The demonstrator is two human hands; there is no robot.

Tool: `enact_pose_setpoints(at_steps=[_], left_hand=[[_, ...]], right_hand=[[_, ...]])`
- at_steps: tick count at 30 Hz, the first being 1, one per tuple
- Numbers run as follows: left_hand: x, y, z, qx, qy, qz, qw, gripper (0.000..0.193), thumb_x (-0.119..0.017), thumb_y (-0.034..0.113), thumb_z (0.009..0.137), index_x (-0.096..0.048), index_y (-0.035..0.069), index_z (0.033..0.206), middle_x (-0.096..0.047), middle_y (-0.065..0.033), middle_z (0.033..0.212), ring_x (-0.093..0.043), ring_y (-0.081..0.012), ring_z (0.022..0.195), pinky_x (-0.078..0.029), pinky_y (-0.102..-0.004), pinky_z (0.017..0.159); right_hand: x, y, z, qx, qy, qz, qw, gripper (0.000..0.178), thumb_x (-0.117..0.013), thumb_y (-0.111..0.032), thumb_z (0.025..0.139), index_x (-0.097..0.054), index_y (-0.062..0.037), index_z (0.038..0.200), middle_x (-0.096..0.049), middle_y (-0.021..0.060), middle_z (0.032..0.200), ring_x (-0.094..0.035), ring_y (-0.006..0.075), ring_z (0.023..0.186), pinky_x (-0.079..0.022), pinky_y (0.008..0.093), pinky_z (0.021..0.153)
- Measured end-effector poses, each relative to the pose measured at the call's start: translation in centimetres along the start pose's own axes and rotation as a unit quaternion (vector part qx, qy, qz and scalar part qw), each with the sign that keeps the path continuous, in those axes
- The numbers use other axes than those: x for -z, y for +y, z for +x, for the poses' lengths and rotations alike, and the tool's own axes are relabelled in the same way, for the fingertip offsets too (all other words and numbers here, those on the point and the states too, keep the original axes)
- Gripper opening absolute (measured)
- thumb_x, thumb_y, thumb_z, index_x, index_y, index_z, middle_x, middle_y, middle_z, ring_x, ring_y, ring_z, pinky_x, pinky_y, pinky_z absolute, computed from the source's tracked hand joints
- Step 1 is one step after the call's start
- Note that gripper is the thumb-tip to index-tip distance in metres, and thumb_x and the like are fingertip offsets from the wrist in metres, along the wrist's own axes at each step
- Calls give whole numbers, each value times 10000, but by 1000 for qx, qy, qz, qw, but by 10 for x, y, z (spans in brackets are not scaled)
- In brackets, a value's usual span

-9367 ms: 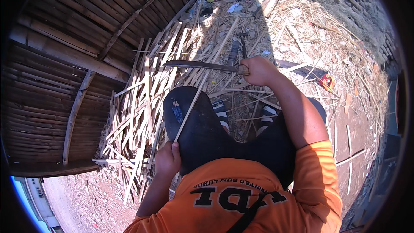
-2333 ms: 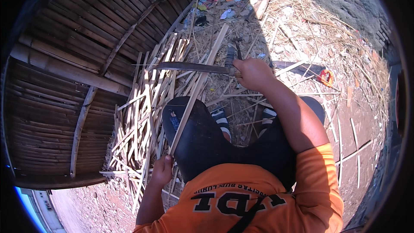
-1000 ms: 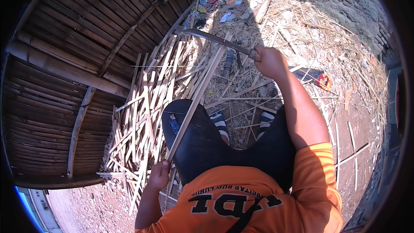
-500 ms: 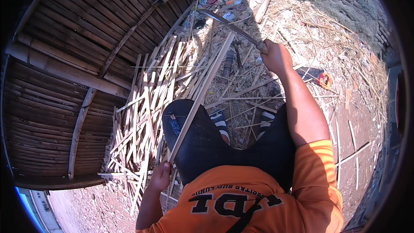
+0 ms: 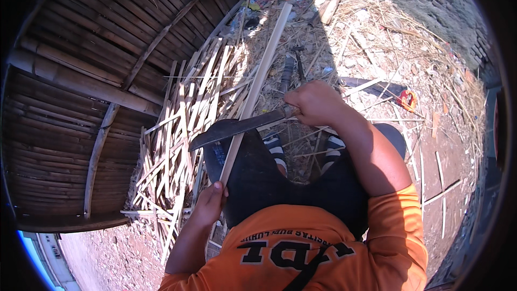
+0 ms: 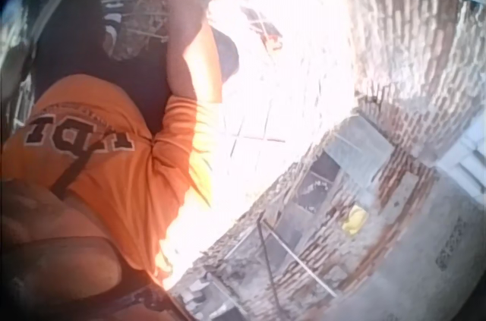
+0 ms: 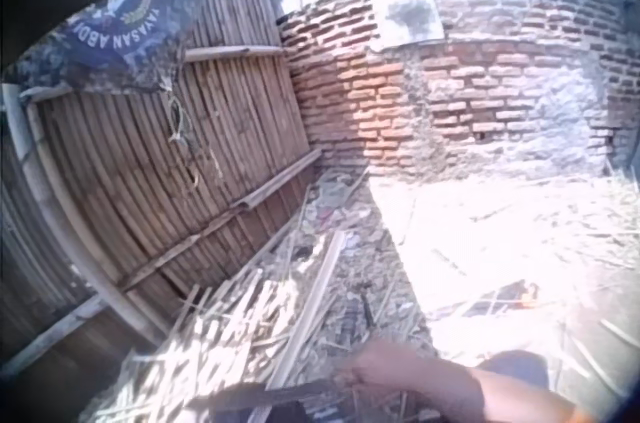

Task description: The person uses a curved blade and a hammer to split a length of bamboo into thin strips, then shaves the surface of the strips by hand with a blade while sitting on the ground.

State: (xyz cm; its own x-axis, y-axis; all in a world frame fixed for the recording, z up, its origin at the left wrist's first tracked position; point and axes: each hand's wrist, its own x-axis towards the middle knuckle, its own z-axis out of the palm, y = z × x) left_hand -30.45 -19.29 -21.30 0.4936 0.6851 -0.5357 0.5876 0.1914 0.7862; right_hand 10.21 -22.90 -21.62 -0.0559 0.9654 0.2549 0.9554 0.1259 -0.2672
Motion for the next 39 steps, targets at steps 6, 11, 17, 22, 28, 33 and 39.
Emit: enact_pose_setpoints(at_steps=[6, 11, 17, 22, 28, 33, 39], left_hand=[[-6, -19, 14, -74, 59, 88, 992, 568, -366, 514, 1102, -576, 34, 882, -499, -36, 622, -490, -164, 551, -384, -326, 567], [-14, 7, 15, -141, 125, 270, 944, 479, -415, 413, 1093, -604, 7, 925, -627, -227, 719, -646, -427, 683, -473, -499, 630], [-16, 15, 11, -162, 194, 337, 907, 401, -448, 360, 1080, -601, 8, 963, -646, -272, 766, -642, -507, 739, -481, -562, 656], [-23, 17, 15, -172, 207, 346, 899, 394, -458, 360, 1077, -604, 5, 989, -649, -273, 780, -645, -508, 749, -487, -567, 665], [-17, 11, 15, -161, 208, 332, 906, 416, -458, 393, 1072, -610, 12, 1001, -657, -270, 803, -648, -511, 776, -493, -573, 692], [-17, 0, 12, -180, 230, 323, 900, 427, -451, 399, 1072, -616, 13, 993, -655, -272, 799, -646, -510, 769, -489, -569, 689], [-17, -4, 13, -168, 188, 320, 913, 423, -438, 382, 1078, -613, 9, 981, -639, -270, 761, -646, -504, 758, -484, -560, 672]], right_hand=[[18, 31, 1, -161, 39, 20, 986, 262, -685, -157, 775, -678, -112, 1033, -714, 179, 857, -698, 416, 874, -552, 531, 782], [17, -28, 2, 21, -86, -18, 996, 219, -685, -147, 768, -650, -72, 970, -681, 208, 805, -672, 442, 807, -537, 530, 746], [27, 19, -2, -154, 31, 20, 987, 235, -693, -167, 777, -661, -86, 995, -694, 205, 818, -698, 420, 861, -545, 541, 752], [12, -19, -1, -65, -38, 12, 997, 255, -715, -170, 764, -652, -77, 993, -690, 197, 815, -690, 429, 832, -549, 529, 742], [12, 1, -1, -94, 13, 79, 992, 262, -700, -157, 767, -687, -107, 1024, -694, 195, 783, -699, 429, 804, -554, 532, 740], [12, 27, 1, -147, 40, 63, 986, 237, -694, -178, 772, -680, -95, 994, -688, 195, 776, -700, 422, 833, -554, 530, 742], [8, -26, 8, 15, -101, 28, 994, 236, -694, -177, 766, -667, -68, 973, -690, 201, 815, -695, 418, 867, -552, 522, 764]])
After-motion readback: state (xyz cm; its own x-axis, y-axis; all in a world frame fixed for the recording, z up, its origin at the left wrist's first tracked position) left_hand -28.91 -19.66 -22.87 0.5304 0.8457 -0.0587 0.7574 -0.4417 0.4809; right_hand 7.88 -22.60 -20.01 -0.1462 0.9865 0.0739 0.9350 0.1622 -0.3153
